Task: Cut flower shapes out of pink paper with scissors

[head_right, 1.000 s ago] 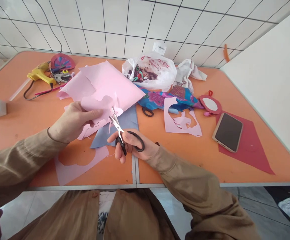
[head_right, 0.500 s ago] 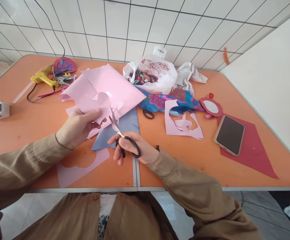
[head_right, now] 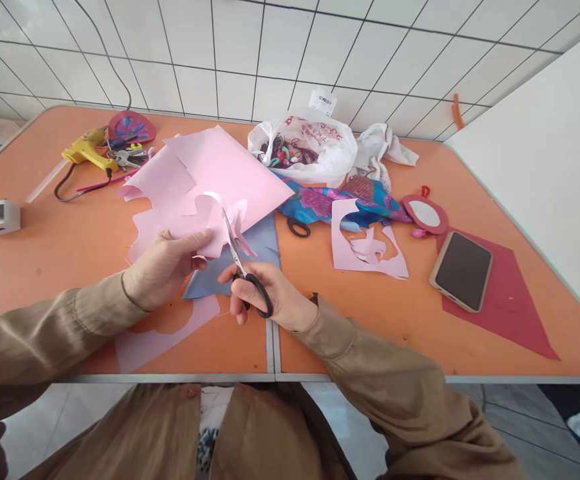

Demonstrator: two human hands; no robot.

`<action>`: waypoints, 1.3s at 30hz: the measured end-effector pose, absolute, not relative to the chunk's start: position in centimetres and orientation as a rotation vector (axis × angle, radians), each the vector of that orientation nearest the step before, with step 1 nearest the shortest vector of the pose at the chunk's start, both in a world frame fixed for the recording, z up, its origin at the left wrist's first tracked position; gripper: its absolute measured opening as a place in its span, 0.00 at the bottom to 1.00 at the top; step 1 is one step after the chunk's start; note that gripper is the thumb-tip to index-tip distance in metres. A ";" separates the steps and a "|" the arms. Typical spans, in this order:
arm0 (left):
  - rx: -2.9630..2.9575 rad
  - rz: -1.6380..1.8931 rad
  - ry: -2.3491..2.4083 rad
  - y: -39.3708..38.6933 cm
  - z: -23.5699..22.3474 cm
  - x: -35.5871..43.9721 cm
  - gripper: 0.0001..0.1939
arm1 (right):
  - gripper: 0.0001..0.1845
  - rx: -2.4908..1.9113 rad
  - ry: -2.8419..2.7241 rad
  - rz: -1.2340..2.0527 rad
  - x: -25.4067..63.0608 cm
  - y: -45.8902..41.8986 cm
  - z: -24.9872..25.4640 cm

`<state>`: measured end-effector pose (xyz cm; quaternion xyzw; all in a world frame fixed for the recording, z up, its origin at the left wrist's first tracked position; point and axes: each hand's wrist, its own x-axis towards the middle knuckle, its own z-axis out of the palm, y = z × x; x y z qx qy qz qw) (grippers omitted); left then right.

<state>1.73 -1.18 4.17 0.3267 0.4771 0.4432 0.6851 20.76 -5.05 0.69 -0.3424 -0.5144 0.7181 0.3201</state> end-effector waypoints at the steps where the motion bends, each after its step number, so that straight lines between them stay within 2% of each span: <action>1: 0.732 0.994 1.080 -1.1 4.3 1.7 0.13 | 0.30 -0.919 -1.366 1.887 20.9 -5.0 0.8; 12: 0.844 0.974 1.127 -0.4 4.7 1.4 0.10 | 0.30 -0.954 -1.363 1.906 21.2 -4.9 0.8; 19: 0.896 1.064 0.997 0.5 4.5 0.9 0.12 | 0.31 -0.920 -1.375 1.913 22.2 -4.9 1.1; 22: 0.929 1.043 0.950 0.9 4.7 0.5 0.08 | 0.28 -0.937 -1.410 1.617 22.9 -4.8 1.7; 25: 1.069 0.944 0.904 1.1 5.1 0.2 0.11 | 0.19 -1.028 -1.321 1.151 23.5 -4.1 2.5; 27: 1.200 0.855 0.922 1.3 5.3 -0.1 0.13 | 0.17 -1.109 -1.270 1.005 23.5 -3.2 3.0; 32: 1.369 0.594 0.994 1.3 5.7 -0.4 0.13 | 0.23 -1.146 -1.274 1.238 22.5 -1.1 3.8; 36: 1.298 0.595 0.923 1.2 5.8 0.0 0.04 | 0.17 -1.127 -1.348 1.318 21.4 -1.0 4.0; 39: 1.073 0.717 0.768 1.6 5.8 0.2 0.10 | 0.14 -1.082 -1.256 1.286 20.7 -1.0 3.9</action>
